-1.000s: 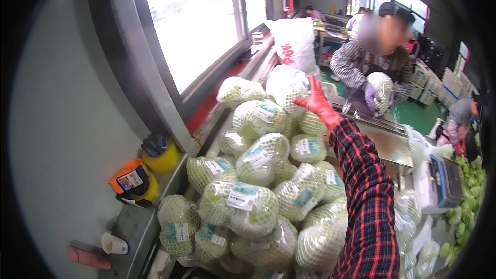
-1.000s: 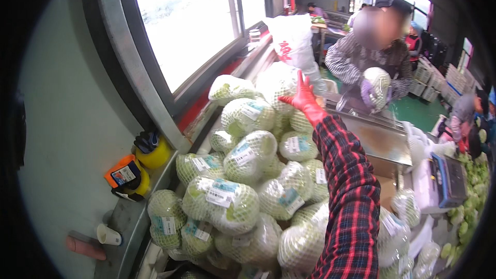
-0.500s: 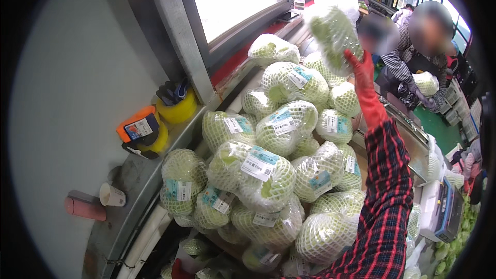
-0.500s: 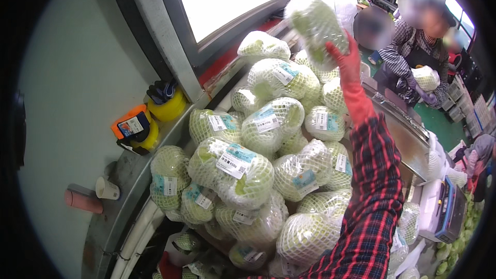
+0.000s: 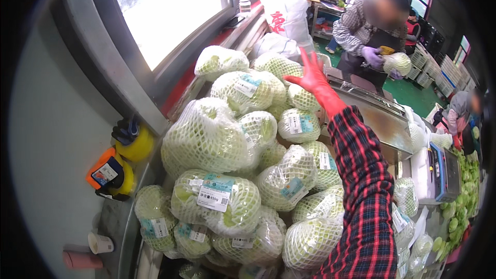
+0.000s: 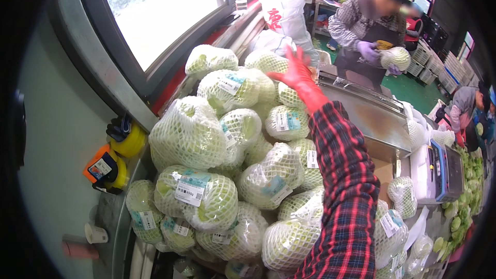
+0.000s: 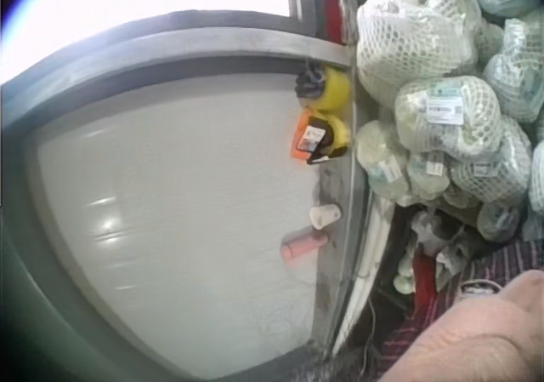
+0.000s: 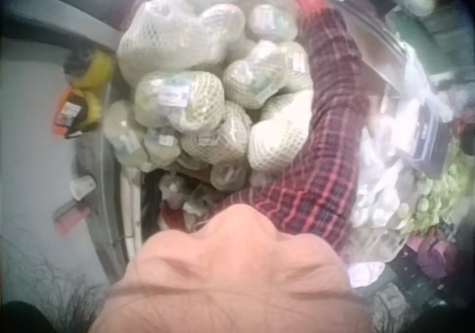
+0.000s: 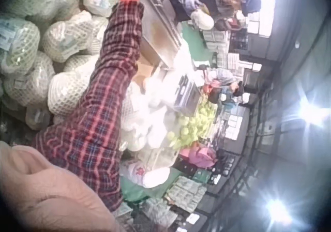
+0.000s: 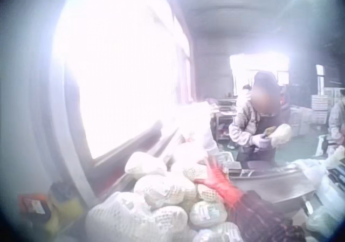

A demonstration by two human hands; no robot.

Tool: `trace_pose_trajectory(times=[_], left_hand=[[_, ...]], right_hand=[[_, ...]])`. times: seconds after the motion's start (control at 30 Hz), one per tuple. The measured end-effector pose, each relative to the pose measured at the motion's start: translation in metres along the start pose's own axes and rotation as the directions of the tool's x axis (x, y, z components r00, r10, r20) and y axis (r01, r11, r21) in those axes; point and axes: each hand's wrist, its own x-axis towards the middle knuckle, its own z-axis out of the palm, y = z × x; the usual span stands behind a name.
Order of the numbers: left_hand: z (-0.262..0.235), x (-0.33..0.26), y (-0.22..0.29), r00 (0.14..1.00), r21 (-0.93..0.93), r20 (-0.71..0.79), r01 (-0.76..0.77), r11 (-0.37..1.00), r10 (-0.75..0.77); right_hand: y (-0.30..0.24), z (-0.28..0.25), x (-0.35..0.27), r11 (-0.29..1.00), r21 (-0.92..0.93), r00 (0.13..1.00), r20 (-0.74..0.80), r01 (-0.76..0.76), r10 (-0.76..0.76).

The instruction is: The person picks up mesh-wrapped cabbages from a crate, applies a printed label to each one, and places them on a display counter. The person repeats this process for multiple cabbages.

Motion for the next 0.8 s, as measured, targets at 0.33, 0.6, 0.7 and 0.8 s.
trace_pose_trajectory(times=[0.33,0.6,0.7,0.8], left_hand=[[-0.048,-0.028,-0.029,1.000,-0.115,0.008,0.019,0.993,-0.018],[-0.046,0.000,-0.039,0.990,-0.174,0.137,0.066,0.983,-0.042],[-0.042,0.007,-0.029,0.992,-0.177,0.118,0.071,0.982,-0.050],[-0.046,0.005,-0.025,0.997,-0.181,0.053,0.065,0.981,-0.056]], right_hand=[[0.010,-0.052,-0.027,0.955,0.294,0.999,0.014,0.027,-0.032],[-0.129,-0.216,-0.220,0.811,0.088,0.723,0.405,0.578,-0.560],[-0.144,-0.237,-0.220,0.838,0.323,0.579,0.612,0.439,-0.539],[-0.138,-0.218,-0.128,0.873,0.468,0.688,0.589,0.138,-0.425]])
